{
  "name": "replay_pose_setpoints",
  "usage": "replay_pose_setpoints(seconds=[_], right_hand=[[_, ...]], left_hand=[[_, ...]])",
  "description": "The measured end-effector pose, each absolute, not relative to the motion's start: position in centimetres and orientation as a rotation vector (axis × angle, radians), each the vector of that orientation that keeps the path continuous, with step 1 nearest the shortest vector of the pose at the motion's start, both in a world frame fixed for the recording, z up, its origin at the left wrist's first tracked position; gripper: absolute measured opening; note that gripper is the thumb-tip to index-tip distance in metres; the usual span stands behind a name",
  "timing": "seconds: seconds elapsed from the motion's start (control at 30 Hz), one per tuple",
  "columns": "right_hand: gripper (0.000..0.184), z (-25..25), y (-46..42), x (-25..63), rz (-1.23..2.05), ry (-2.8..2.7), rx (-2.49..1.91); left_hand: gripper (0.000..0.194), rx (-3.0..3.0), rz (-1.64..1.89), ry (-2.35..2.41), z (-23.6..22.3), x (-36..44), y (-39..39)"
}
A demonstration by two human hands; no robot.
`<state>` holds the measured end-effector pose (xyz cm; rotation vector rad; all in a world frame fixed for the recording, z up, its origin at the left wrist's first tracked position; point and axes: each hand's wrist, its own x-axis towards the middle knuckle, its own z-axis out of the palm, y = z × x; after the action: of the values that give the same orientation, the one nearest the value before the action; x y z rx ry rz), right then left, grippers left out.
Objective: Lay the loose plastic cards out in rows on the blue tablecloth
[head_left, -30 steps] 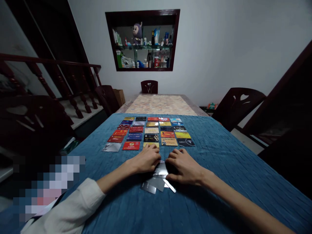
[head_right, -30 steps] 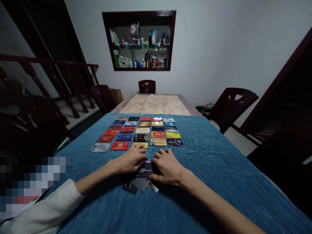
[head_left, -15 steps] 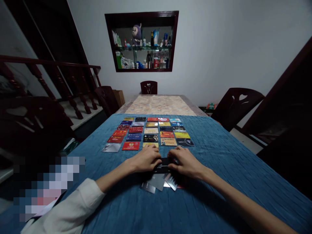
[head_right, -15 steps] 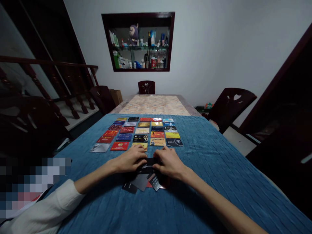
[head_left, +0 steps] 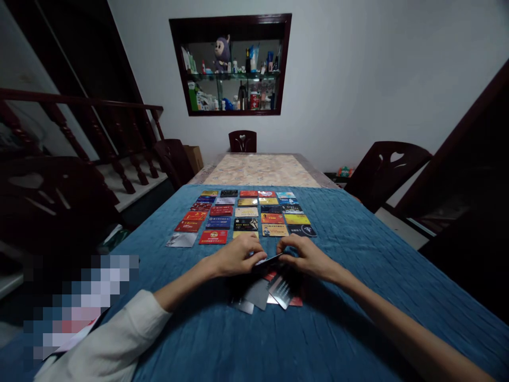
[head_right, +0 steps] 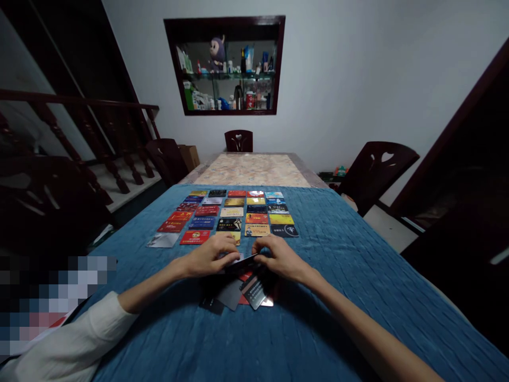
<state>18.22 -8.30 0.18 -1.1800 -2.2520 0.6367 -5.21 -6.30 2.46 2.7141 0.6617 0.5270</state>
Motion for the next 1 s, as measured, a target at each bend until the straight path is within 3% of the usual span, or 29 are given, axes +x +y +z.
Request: replay_pose_setpoints(seconds=[0.57,0.8,0.93,1.0], right_hand=[[0.036,-1.3,-7.4,19.2,0.643,-2.396,-1.201],[0.034,-1.0,-7.6,18.8,0.618,-2.405,-1.255],[0.022,0.6,-8.7,18.2,0.436,-2.473,-1.381],[0.034,1.3,-9.5,17.6,0.309,-2.539,-1.482]], left_hand=[[0.023,2.866,0.396,0.646,1.2,-5.2,-5.8],[0.016,2.855,0.393,0.675,0.9,-5.2,-5.9],[0.012,2.827,0.437,0.676,0.8,-5.2,-6.0],[0.013,2.815,0.446,0.679,0.7,-5.2,-6.0]])
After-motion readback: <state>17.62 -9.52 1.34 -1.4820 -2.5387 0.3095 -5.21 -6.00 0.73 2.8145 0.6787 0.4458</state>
